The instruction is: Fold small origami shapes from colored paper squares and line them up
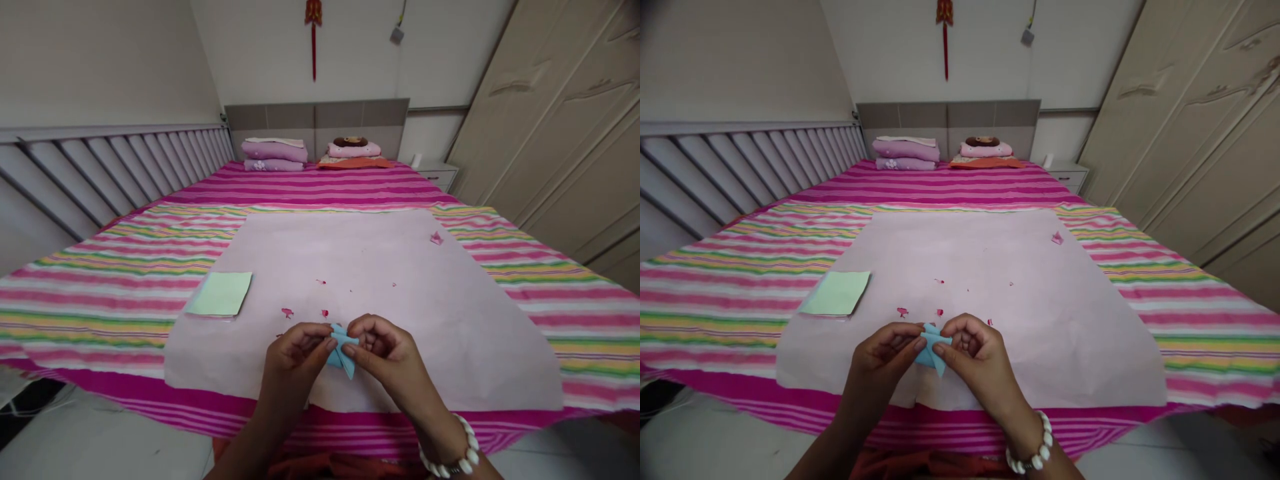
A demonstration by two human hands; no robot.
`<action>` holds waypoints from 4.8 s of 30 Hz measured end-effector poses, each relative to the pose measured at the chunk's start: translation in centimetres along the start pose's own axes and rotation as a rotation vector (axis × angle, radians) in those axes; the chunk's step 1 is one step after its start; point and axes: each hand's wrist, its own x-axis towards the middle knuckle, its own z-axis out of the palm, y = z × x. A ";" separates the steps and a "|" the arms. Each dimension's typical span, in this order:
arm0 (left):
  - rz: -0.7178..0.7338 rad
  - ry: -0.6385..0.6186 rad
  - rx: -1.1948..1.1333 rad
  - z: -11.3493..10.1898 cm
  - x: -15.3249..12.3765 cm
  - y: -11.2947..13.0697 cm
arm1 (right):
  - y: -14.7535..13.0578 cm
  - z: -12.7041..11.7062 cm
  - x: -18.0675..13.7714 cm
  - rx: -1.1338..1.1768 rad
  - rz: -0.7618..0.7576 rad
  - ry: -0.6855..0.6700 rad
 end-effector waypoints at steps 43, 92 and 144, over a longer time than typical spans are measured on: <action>-0.028 -0.155 0.021 -0.8 0.1 -0.2 | -1.2 0.2 0.2 0.069 0.159 -0.038; -0.088 -0.153 0.131 -1.1 0.4 -0.2 | -2.1 0.4 -0.1 -0.054 0.165 -0.081; -0.062 -0.003 0.085 -1.0 -0.5 -1.3 | 0.1 -0.6 0.9 0.093 0.089 0.140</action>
